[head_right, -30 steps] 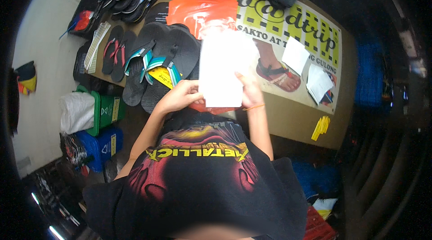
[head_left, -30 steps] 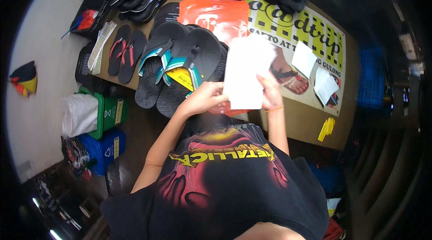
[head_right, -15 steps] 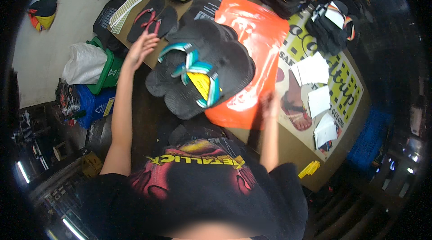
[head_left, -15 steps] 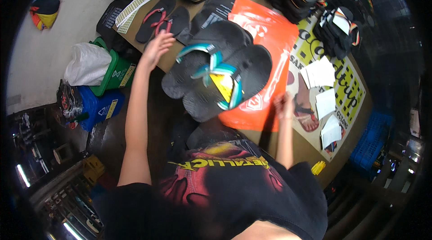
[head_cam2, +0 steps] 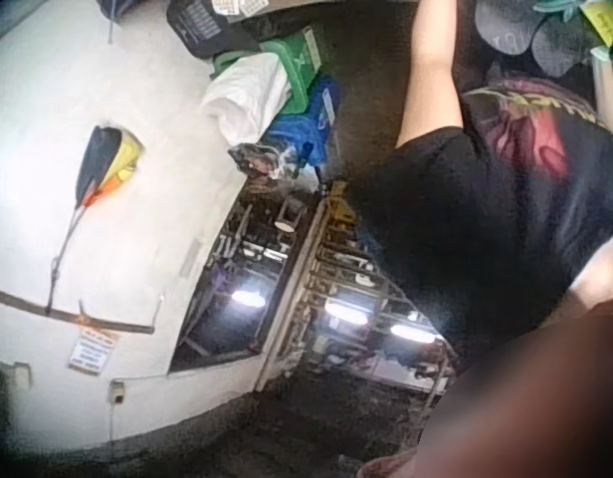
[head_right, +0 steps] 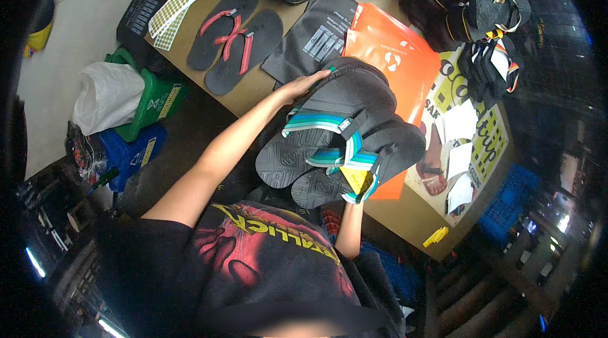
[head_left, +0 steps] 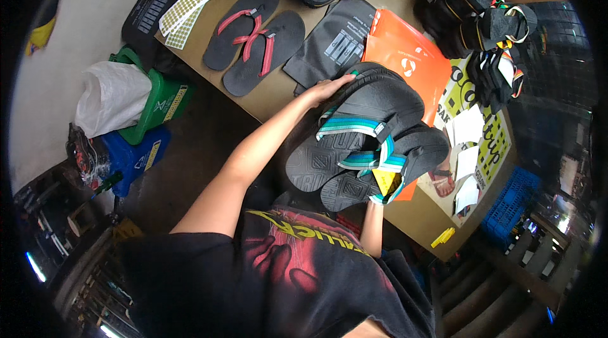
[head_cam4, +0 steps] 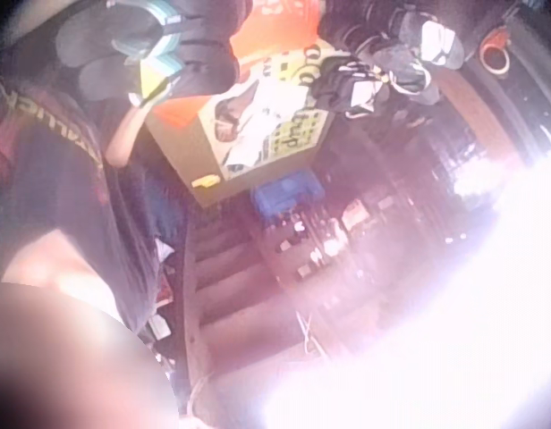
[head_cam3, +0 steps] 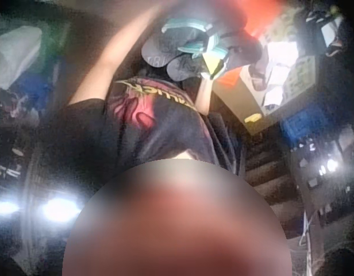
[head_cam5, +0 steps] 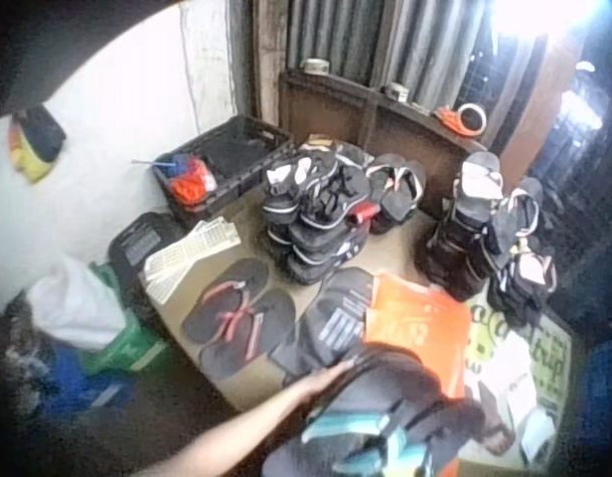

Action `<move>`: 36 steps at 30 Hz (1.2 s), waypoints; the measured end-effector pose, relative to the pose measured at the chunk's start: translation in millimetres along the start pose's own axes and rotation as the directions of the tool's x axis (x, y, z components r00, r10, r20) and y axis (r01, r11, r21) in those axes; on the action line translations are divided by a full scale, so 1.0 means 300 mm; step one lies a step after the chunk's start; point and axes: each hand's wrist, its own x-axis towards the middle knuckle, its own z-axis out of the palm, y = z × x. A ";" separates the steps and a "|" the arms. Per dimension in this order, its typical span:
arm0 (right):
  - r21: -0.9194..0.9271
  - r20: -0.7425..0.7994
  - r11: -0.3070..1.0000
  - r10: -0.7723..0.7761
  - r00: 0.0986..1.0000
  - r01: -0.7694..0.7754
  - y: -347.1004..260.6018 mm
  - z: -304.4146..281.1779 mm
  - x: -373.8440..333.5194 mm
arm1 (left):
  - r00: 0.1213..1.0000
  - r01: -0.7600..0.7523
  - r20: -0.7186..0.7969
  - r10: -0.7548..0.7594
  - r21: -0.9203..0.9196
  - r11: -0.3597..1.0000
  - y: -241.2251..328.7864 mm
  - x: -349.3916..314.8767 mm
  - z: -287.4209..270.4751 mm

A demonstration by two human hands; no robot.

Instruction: The person stands at a cluttered table and organizes footwear. They pick up flip-flops and sandals, place them into an orange plastic bag, and handle small white paper slips. The person also stacks several pairs of flip-flops on the table.

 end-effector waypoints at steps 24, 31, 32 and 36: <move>-0.662 0.010 0.735 0.209 0.978 -0.150 0.012 -0.127 0.083 | 0.747 -0.664 -0.632 0.207 -0.704 0.250 -0.188 -0.967 -0.081; -0.915 0.126 0.402 0.352 0.927 -0.028 0.270 0.275 0.162 | 0.473 -0.881 -0.861 -0.185 -0.459 -0.118 -0.649 -1.541 -0.188; -0.936 0.148 0.352 0.382 0.912 0.004 0.353 0.347 0.166 | 0.439 -0.898 -0.867 -0.236 -0.417 -0.139 -0.742 -1.593 -0.199; -0.983 0.172 0.150 0.506 0.845 0.110 0.756 0.627 0.148 | 0.346 -0.938 -0.837 -0.424 -0.309 -0.156 -1.123 -1.721 -0.217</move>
